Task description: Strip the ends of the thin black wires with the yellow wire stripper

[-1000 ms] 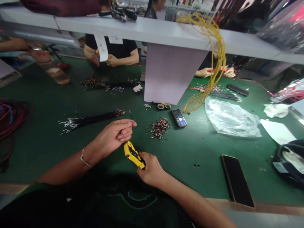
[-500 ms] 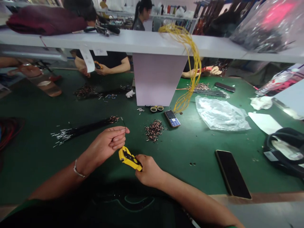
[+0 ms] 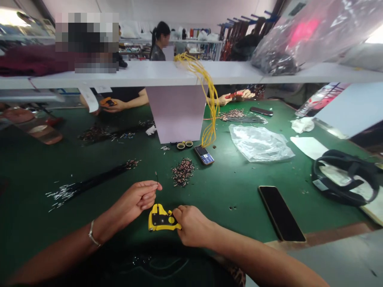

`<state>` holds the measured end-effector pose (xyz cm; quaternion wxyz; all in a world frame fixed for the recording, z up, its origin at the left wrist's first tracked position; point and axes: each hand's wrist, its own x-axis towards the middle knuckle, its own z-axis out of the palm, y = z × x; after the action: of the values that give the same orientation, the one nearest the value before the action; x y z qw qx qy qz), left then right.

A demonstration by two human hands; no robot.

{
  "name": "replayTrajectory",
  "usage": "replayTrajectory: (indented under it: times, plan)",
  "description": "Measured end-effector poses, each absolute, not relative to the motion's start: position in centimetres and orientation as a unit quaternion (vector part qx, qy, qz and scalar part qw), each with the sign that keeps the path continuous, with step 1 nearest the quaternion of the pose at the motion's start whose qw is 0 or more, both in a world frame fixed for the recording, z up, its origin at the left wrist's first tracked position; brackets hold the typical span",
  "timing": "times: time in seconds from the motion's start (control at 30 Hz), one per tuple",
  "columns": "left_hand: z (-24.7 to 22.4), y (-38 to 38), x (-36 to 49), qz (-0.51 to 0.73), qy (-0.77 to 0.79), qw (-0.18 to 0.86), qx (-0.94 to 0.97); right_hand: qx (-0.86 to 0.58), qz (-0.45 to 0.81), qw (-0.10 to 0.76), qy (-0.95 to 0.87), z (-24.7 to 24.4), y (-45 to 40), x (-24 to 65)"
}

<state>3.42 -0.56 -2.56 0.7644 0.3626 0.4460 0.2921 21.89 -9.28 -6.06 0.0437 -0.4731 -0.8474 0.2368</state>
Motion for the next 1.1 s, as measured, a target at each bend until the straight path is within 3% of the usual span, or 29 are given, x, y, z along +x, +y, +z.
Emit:
replayTrajectory:
  times: [1.1]
  plan:
    - [-0.5, -2.1, 1.2, 0.205, 0.435, 0.748, 0.457, -0.364, 0.122, 0.020, -0.923, -2.4, -9.9, 23.7]
